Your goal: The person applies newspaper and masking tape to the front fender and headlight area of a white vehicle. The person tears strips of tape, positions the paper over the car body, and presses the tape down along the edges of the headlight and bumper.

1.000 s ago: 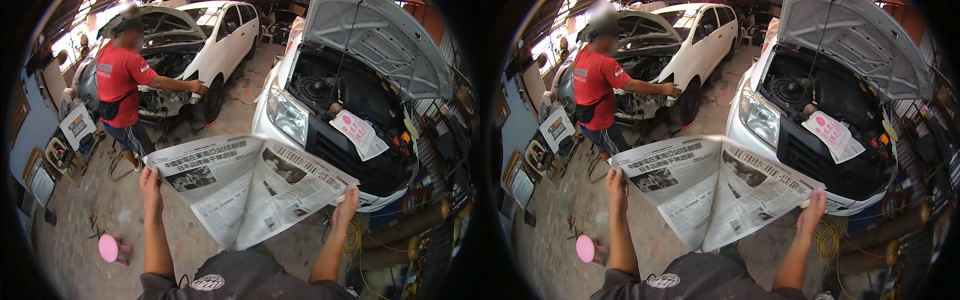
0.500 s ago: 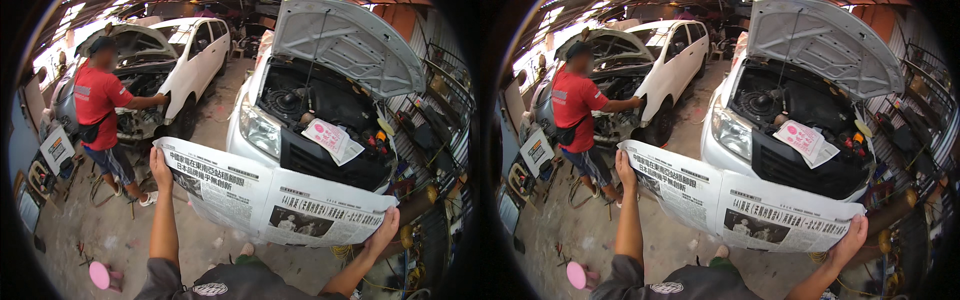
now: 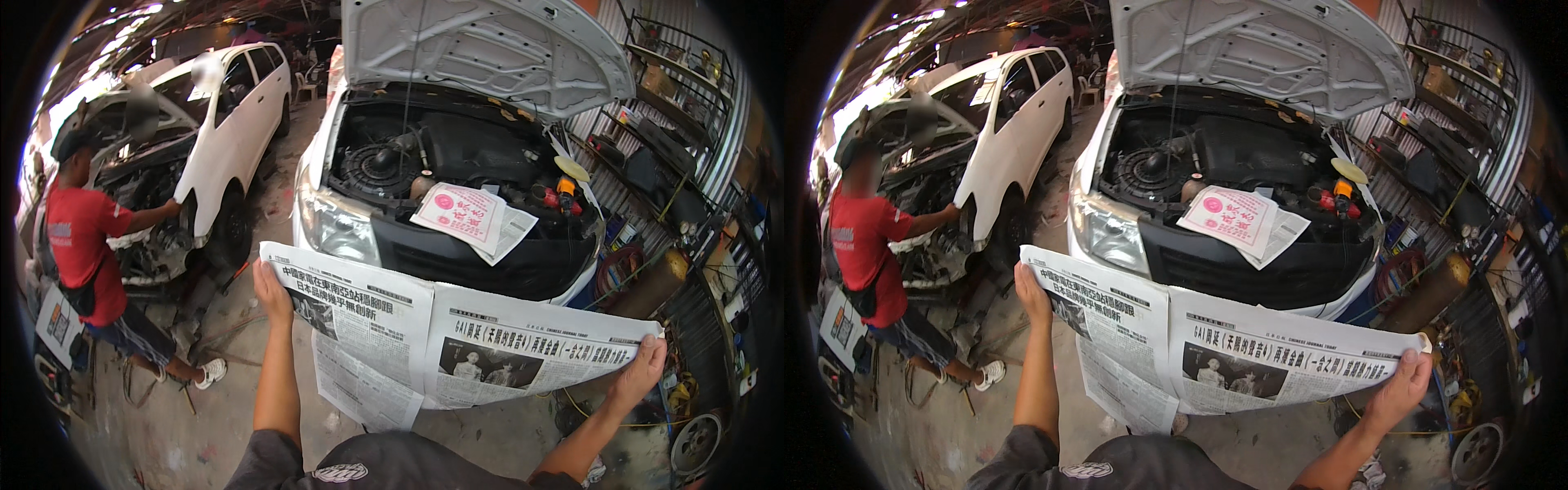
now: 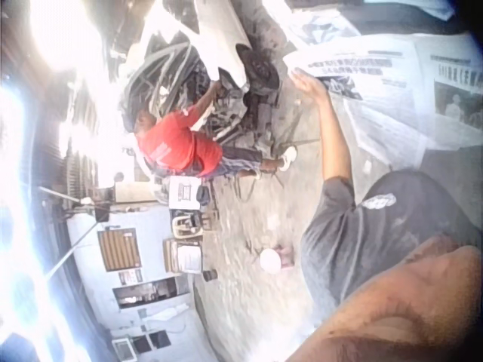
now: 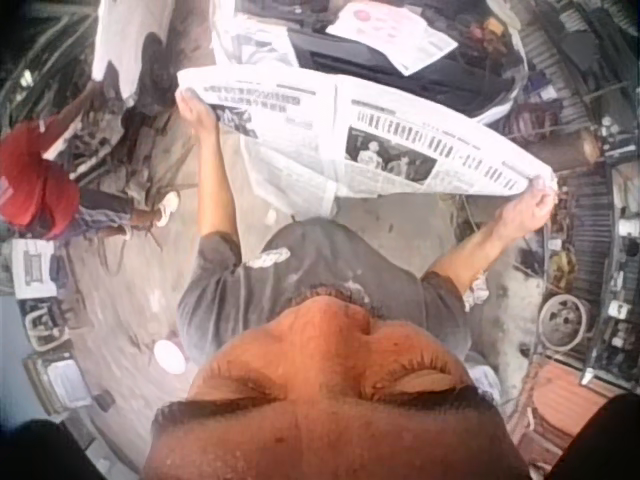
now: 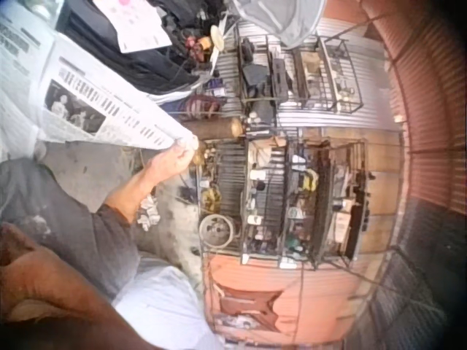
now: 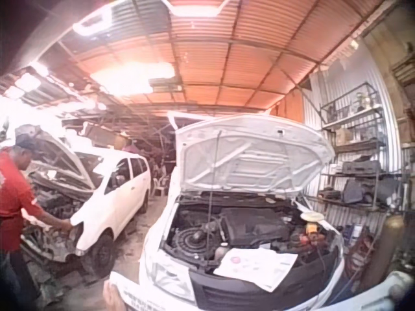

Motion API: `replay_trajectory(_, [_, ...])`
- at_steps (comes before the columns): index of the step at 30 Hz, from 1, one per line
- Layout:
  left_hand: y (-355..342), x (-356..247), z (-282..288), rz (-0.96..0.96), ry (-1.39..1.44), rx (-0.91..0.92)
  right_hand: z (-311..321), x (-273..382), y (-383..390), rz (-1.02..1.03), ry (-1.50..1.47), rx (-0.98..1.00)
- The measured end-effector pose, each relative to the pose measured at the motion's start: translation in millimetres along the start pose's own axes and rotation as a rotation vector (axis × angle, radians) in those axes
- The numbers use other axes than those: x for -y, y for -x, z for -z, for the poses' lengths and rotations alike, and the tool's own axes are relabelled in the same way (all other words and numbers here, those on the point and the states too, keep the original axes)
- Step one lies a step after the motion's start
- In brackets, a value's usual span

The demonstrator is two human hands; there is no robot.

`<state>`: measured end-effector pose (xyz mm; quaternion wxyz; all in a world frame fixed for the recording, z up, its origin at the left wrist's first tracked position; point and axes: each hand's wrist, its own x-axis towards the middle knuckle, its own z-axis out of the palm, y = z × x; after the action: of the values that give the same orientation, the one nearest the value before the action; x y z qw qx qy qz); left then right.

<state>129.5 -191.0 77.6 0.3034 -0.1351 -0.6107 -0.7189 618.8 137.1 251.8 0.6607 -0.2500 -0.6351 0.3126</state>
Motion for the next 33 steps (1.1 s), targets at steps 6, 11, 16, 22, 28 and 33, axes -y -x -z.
replay_trajectory(6, [18,21,-87,-0.064,-0.034,0.133,27,-51,-32,0.009,-0.047,-0.237])
replay_trajectory(11, [37,27,-168,0.169,0.160,0.526,112,-99,-64,-0.097,0.175,-0.424])
replay_trajectory(16, [-15,44,-307,0.149,0.222,0.422,191,-92,-64,-0.108,0.207,-0.541])
replay_trajectory(22, [-106,93,-444,-0.110,0.013,-0.018,208,-90,-9,-0.076,0.290,-0.681])
replay_trajectory(28, [28,93,-505,-0.472,0.165,0.549,204,-76,16,0.019,0.212,-0.630])
replay_trajectory(33, [167,41,-460,-0.850,0.120,1.267,165,-56,-4,0.157,0.311,-0.503])
